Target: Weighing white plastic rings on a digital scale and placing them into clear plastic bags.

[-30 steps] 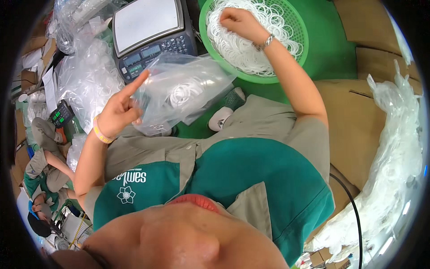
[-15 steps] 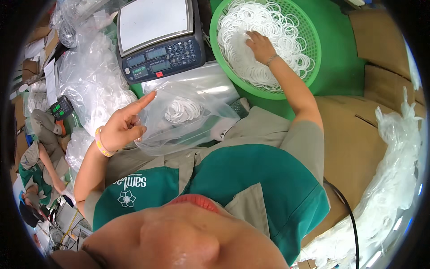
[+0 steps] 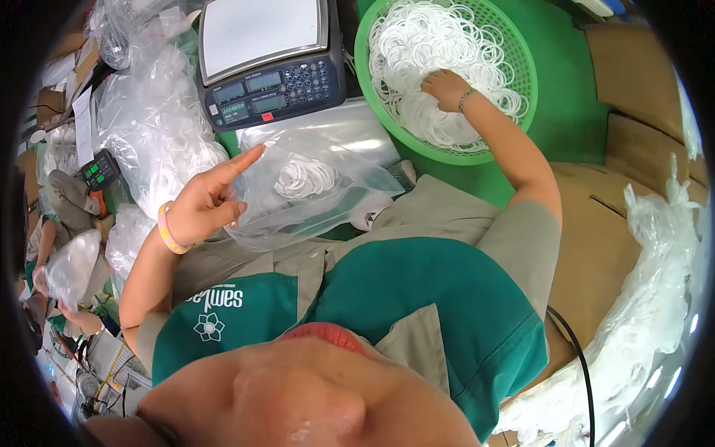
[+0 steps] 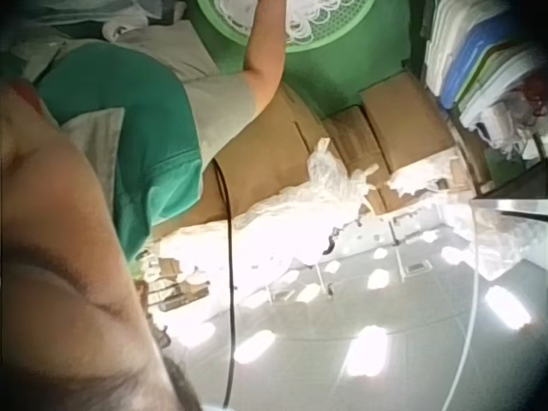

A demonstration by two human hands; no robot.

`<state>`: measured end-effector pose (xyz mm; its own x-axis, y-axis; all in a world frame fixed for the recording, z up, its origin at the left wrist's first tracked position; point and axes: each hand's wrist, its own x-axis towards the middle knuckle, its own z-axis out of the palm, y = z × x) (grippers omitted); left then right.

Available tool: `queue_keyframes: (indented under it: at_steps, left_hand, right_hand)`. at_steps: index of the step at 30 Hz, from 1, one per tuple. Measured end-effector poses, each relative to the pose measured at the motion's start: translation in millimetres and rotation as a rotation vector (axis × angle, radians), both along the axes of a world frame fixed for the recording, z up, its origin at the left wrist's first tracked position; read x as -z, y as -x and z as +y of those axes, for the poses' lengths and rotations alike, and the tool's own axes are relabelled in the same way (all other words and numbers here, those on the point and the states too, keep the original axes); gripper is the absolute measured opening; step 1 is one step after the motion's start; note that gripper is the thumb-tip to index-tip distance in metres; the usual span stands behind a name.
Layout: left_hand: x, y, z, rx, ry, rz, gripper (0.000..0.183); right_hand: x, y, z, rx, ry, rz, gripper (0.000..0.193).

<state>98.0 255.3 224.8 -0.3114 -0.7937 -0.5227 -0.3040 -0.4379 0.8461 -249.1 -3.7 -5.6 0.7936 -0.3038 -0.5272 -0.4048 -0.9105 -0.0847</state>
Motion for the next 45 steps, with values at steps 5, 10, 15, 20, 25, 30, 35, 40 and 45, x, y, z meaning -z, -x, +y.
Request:
queue_keyframes:
  at_steps: [5,10,15,20,25,30,35,40,45]
  left_hand:
    - [-1.5,3.9,10.2,-0.049,-0.034,-0.065,0.063]
    - [-1.1,-0.3,5.1,-0.020,0.024,-0.037,0.064]
    - [-6.6,4.4,7.7,-0.046,-0.024,-0.037,0.061]
    - [-11.6,13.3,1.3,0.013,0.025,-0.019,0.063]
    - [-3.0,10.7,7.3,-0.073,0.054,0.013,0.070]
    - [2.0,19.6,0.8,-0.103,0.015,0.153,0.074]
    - [-2.9,27.0,-2.4,-0.082,0.080,0.067,0.079]
    - [-9.7,36.9,-9.6,-0.091,0.113,0.209,0.078]
    - [-24.8,21.6,-10.4,-0.211,0.273,0.321,0.071]
  right_hand:
    - [45.7,-16.7,26.8,0.122,0.071,0.014,0.050]
    - [17.8,11.4,19.4,0.456,0.100,-0.140,0.042]
    - [-9.8,27.3,-10.4,0.701,0.086,-0.295,0.050]
    - [-30.0,88.4,-21.9,1.033,0.025,-0.569,0.049]
    - [-57.8,82.9,-16.9,1.266,-0.313,-0.942,0.037]
    - [-102.3,85.0,-11.7,1.267,-0.813,-1.332,0.026]
    - [-173.6,-20.0,65.5,0.890,-0.959,-1.229,0.023]
    - [-151.3,-128.6,145.0,0.686,-1.131,-0.717,0.053]
    - [-136.6,-154.9,144.2,0.057,-0.170,-0.336,0.056]
